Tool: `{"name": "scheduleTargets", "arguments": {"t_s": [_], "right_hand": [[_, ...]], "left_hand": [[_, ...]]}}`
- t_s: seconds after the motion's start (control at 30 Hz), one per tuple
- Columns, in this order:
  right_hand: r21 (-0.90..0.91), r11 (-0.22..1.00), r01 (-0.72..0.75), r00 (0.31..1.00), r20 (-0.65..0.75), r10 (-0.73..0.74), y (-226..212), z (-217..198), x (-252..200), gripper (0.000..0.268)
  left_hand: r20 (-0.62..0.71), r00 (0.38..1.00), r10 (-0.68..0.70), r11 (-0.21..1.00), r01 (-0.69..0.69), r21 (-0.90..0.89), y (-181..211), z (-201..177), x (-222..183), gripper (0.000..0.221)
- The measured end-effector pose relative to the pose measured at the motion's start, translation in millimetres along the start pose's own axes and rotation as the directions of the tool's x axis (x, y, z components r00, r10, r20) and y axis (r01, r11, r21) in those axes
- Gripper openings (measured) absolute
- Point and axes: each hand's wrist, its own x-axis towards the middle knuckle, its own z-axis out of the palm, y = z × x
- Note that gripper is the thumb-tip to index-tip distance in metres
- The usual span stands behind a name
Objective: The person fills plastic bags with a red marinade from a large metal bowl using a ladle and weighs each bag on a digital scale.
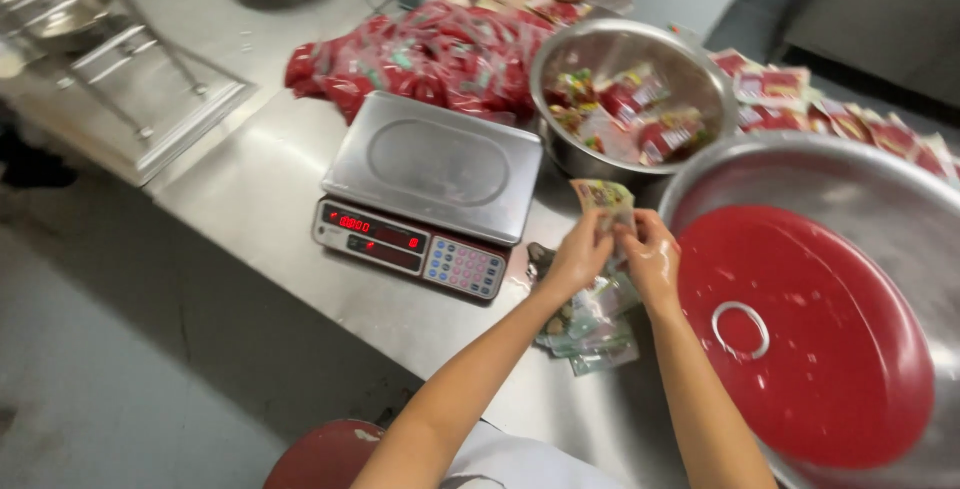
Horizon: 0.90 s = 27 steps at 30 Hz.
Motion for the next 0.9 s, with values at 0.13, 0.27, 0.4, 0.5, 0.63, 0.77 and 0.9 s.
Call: {"name": "scheduleTargets", "arguments": {"t_s": [0.13, 0.27, 0.4, 0.5, 0.63, 0.77, 0.9], "right_hand": [[-0.09, 0.996, 0.004, 1.0, -0.023, -0.006, 8.7, -18.3, 0.2, 0.022], [-0.09, 0.996, 0.004, 0.999, -0.035, -0.007, -18.4, -43.2, -15.8, 0.019], [-0.215, 0.976, 0.017, 0.998, -0.063, -0.031, -19.3, -69.4, -32.4, 0.024], [-0.268, 0.953, 0.143, 0.982, -0.084, -0.171, 0.0, -89.6, -30.2, 0.048], [-0.429, 0.702, 0.568, 0.755, -0.067, -0.652, 33.5, -96.6, -16.4, 0.014], [-0.549, 0.648, 0.527, 0.846, 0.268, -0.461, 88.4, -115.6, 18.4, 0.029], [-0.429, 0.766, 0.478, 0.874, 0.317, -0.368, 51.3, -178.0, -1.7, 0.038]], "left_hand": [[-0.178, 0.979, 0.105, 0.99, -0.12, -0.077, 24.5, -15.2, 5.7, 0.03], [-0.248, 0.946, 0.209, 0.966, -0.24, -0.1, 56.8, -13.6, 7.5, 0.033], [-0.112, 0.93, 0.351, 0.937, -0.348, 0.041, 43.7, 22.4, 30.9, 0.028], [-0.073, 0.898, 0.434, 0.879, -0.404, 0.253, 44.2, 41.3, 38.8, 0.023], [-0.058, 0.844, 0.533, 0.805, -0.484, 0.342, 56.3, 68.8, 34.8, 0.023], [0.042, 0.839, 0.542, 0.793, -0.528, 0.305, 69.8, 106.5, 33.0, 0.023], [0.054, 0.845, 0.532, 0.814, -0.528, 0.24, 66.6, 141.9, 41.8, 0.025]]}}
